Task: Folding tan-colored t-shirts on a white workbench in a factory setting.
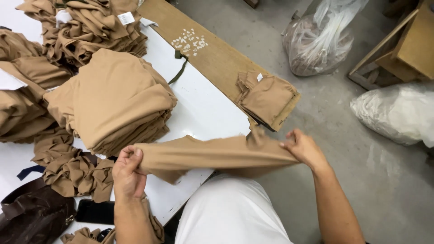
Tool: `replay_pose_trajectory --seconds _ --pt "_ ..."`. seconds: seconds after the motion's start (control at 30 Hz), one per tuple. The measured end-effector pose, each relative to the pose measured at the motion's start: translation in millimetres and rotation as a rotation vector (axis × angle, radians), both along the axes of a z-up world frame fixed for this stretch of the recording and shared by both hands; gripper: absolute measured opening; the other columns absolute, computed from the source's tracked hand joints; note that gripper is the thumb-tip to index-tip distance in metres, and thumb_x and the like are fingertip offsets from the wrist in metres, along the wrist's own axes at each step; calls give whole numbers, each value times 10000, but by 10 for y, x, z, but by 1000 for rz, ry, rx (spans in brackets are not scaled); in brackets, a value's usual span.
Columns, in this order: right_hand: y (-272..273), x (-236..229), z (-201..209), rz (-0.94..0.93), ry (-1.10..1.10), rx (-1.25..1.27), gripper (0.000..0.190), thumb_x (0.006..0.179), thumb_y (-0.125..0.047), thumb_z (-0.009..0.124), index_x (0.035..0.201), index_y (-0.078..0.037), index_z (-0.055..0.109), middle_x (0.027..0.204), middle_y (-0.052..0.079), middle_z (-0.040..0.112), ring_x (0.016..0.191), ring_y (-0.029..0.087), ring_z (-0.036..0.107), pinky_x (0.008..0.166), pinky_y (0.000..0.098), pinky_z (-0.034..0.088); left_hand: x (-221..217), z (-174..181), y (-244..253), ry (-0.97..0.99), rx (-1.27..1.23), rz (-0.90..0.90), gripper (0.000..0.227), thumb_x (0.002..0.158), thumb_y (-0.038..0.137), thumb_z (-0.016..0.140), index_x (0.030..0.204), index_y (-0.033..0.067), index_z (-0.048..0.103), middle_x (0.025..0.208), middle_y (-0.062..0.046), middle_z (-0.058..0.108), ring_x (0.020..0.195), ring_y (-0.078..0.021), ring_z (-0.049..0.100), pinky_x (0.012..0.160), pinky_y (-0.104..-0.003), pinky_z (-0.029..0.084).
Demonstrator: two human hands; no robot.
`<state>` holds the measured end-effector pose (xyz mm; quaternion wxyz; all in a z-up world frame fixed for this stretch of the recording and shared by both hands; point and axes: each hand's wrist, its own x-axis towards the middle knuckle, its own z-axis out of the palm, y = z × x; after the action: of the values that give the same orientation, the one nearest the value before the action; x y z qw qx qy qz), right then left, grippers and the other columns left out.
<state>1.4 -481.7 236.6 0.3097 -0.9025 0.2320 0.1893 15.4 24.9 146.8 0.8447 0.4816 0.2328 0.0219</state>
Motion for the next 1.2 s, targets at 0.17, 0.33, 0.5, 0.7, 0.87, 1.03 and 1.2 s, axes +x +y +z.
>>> replay_pose_trajectory --seconds 0.17,0.33,0.5,0.7,0.87,1.03,1.2 --pt "-385 -144 -445 150 129 -198 336 985 -352 640 1120 -90 801 1090 195 809 1116 417 733 966 513 563 -183 -319 192 -40 -40 37 311 906 -9 726 1100 126 525 821 -65 709 755 -239 752 705 -345 642" --pt "-524 -90 -379 -336 -877 150 236 1184 -289 513 1266 -141 678 1103 -22 613 895 69 503 772 235 413 -188 323 56 92 -95 -17 191 974 173 667 1151 103 660 977 -57 640 806 -160 616 601 -296 541" --pt "-565 37 -121 -271 -1070 85 187 1185 -170 559 1291 -81 686 1089 54 681 883 159 600 781 288 471 -325 306 1 17 200 118 279 912 48 703 1184 -14 701 1063 -167 730 895 -239 681 745 -349 582" --pt "-727 193 -184 -143 -1002 -131 208 1243 -138 545 1296 -45 724 1078 103 676 881 222 623 729 356 550 -626 354 103 -184 84 247 223 937 59 694 1149 40 626 891 -78 674 848 -174 666 801 -355 595" --pt "-698 342 -151 -442 -1006 652 164 1147 -291 642 1208 -138 651 1053 -34 657 771 23 568 642 176 499 -851 580 235 -275 71 171 442 837 -86 730 1233 24 569 973 -91 655 869 -142 652 826 -230 588" --pt "-428 532 110 -321 -959 474 142 1105 -253 669 1216 -164 669 1125 -57 662 848 -8 504 787 151 400 -872 867 215 107 339 366 572 784 -15 800 1311 46 585 941 -92 706 874 -145 687 813 -269 591" --pt "-139 1236 -75 -375 -784 809 106 1070 -220 667 1161 -167 686 918 -54 611 682 23 483 551 184 382 -717 647 311 123 292 492 416 829 18 780 1201 107 618 937 -11 645 848 -108 629 755 -231 526"
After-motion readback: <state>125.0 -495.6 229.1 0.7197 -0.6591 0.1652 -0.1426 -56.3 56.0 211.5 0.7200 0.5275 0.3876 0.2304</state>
